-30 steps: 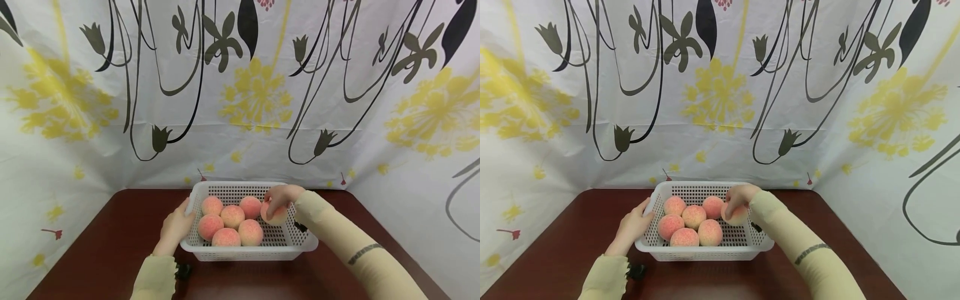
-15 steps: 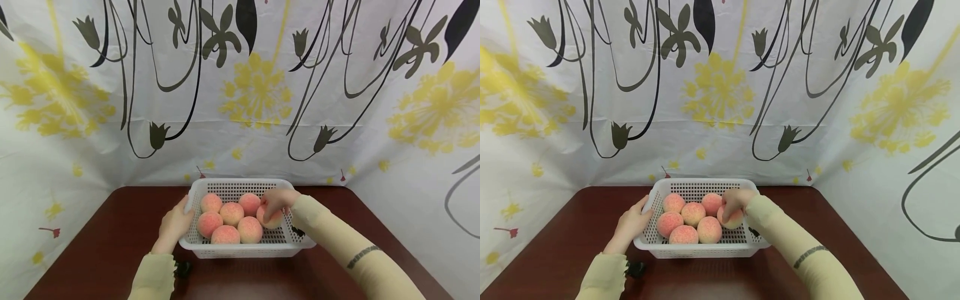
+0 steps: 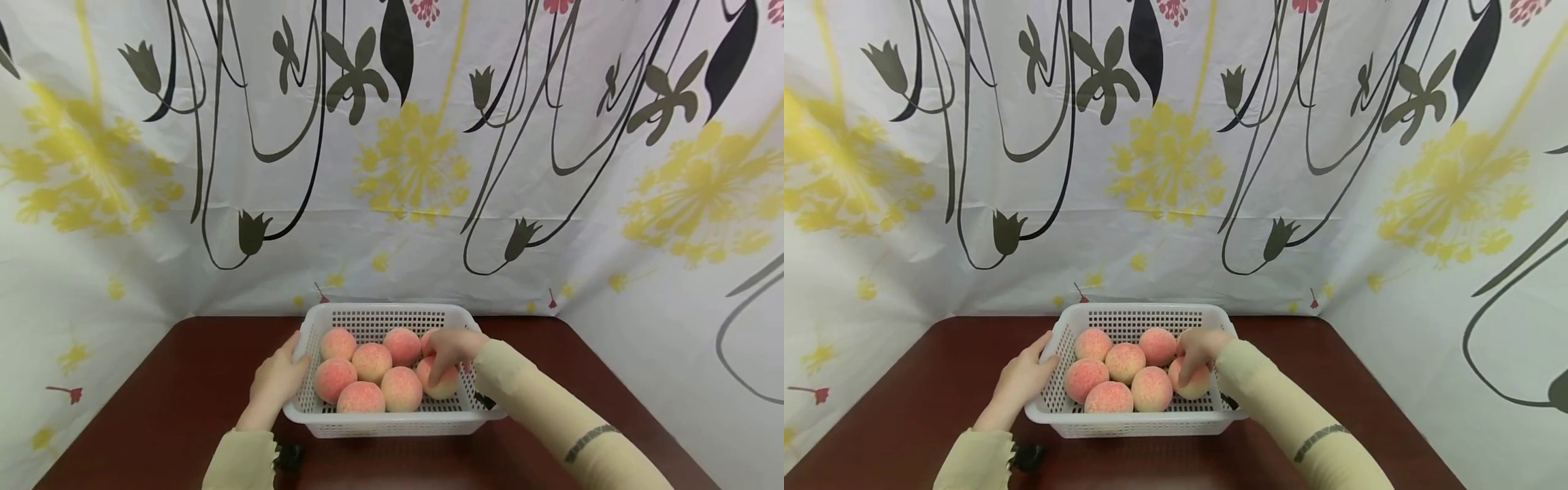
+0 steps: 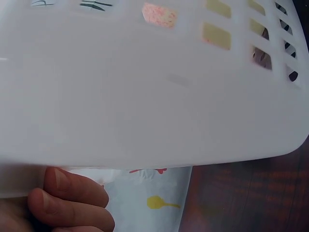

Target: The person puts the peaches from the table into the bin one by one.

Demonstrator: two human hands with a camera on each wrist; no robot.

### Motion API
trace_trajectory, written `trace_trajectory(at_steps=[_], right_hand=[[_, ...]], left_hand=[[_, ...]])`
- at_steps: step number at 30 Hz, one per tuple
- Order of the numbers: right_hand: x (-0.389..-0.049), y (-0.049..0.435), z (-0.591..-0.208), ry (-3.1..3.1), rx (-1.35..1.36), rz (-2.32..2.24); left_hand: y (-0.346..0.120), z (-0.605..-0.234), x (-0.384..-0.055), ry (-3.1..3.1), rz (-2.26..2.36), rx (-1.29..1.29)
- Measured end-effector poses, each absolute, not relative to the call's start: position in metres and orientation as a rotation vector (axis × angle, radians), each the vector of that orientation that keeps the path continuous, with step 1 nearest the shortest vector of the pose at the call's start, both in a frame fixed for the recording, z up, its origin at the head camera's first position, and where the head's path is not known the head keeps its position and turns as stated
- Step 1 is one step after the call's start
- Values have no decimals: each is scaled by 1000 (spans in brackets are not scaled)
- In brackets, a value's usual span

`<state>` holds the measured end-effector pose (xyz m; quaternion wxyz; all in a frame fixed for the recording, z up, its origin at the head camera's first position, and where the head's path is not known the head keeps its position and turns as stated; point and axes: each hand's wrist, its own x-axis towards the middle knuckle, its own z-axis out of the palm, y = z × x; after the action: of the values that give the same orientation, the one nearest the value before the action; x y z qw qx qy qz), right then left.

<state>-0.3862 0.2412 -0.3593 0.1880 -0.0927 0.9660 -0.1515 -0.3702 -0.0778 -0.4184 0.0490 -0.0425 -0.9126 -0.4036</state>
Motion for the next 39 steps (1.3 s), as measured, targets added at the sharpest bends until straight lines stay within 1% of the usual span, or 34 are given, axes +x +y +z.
trace_trajectory(at_steps=[6,15,22,28,35,39], right_hand=[[-386,241,-364,2751,-272,-450],[-392,237,-370,2770,-285,-448],[-396,236,-371,2853,-416,-376],[-400,241,-370,2850,-418,-341],[-399,253,-364,2725,-372,-490],[-396,256,-361,2702,-371,-493]], left_hand=[[-78,-418,-368,-2772,-1213,-167],[-83,-422,-365,-2779,-1244,-133],[-81,-423,-369,-2763,-1167,-136],[-77,-422,-370,-2762,-1160,-133],[-79,-419,-370,-2779,-1157,-149],[-77,-420,-371,-2783,-1177,-150]])
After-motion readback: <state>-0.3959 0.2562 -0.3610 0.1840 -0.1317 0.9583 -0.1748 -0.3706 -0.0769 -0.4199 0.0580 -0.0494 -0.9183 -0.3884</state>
